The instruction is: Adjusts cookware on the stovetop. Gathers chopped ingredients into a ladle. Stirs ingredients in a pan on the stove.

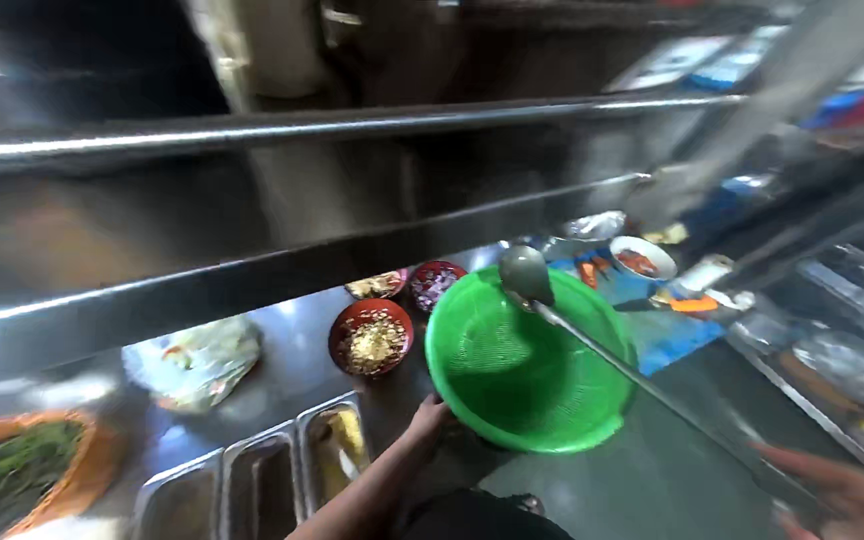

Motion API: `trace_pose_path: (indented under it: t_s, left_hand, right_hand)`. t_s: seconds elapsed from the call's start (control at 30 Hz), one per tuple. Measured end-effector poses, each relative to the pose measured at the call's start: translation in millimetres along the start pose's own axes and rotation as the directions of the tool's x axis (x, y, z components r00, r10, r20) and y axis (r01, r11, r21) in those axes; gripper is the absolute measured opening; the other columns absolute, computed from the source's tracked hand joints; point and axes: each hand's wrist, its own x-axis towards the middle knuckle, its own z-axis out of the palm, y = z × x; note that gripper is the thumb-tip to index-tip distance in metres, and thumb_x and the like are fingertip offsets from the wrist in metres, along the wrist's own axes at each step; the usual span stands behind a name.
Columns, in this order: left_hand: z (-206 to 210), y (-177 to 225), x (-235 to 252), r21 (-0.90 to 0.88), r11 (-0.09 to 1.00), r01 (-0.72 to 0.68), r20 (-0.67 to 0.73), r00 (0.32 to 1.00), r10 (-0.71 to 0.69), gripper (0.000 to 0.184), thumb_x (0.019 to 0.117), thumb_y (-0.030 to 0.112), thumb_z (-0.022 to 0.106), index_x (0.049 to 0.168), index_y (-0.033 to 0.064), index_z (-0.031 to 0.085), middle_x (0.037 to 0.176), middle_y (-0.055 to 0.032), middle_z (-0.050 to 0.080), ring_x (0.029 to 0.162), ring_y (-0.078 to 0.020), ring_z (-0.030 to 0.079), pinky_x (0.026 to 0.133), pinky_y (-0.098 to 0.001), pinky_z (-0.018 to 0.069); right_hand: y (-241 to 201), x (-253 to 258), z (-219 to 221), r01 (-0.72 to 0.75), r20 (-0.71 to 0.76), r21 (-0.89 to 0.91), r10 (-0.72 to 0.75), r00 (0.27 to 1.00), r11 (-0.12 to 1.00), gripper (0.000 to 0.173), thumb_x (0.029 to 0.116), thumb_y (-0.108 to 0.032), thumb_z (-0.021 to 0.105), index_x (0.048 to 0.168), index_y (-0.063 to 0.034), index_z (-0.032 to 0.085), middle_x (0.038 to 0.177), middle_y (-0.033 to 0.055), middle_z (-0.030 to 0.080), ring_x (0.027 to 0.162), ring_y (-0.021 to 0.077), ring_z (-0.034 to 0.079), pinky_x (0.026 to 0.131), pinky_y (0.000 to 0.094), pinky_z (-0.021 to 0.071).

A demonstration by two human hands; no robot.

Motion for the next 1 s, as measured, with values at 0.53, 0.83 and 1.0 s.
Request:
trace_pose_path:
  t_s: [0.53, 0.83, 1.0]
  left_hand:
    - [25.9, -26.5, 6.3, 0.174, 0.952, -0.251, 0.046, 0.968, 0.247, 0.040, 0.0971, 0.004, 0.065, 0.134, -0.0038, 0.052, 0.104, -0.0185, 0.071, 0.087, -0.0262, 0.073, 0.071, -0.0442, 0.0639]
    - [102.0, -10.5, 2.4, 0.229, 0.967, -0.112, 0.039, 0.994, 0.106, 0.051, 0.0999, 0.011, 0.063, 0.144, 0.0001, 0.041, 0.116, -0.0227, 0.065, 0.094, -0.0305, 0.072, 0.080, -0.0476, 0.0624]
    - [113.2, -24.2, 14.7, 0.235, 0.972, 0.006, 0.045, 0.999, -0.017, 0.050, 0.1004, 0.008, 0.062, 0.145, 0.0038, 0.040, 0.122, -0.0226, 0.065, 0.101, -0.0334, 0.071, 0.080, -0.0503, 0.0610]
  right_hand:
    - [56.1, -3.3, 23.3, 0.048, -0.104, 0.231, -0.024, 0.994, 0.972, 0.060, 0.0843, -0.015, 0.067, 0.143, -0.0157, 0.057, 0.087, 0.0052, 0.072, 0.052, 0.0130, 0.063, 0.044, 0.0275, 0.0541]
    - [33.3, -1.1, 9.5, 0.067, -0.186, 0.057, -0.056, 0.981, 0.996, 0.054, 0.0871, -0.006, 0.056, 0.141, -0.0122, 0.054, 0.091, -0.0017, 0.073, 0.059, 0.0090, 0.065, 0.047, 0.0240, 0.0533]
    - [29.2, 1.9, 15.9, 0.090, -0.180, 0.053, -0.080, 0.980, 0.995, 0.053, 0.0889, -0.005, 0.055, 0.141, -0.0133, 0.054, 0.093, -0.0035, 0.073, 0.061, 0.0083, 0.065, 0.048, 0.0240, 0.0539]
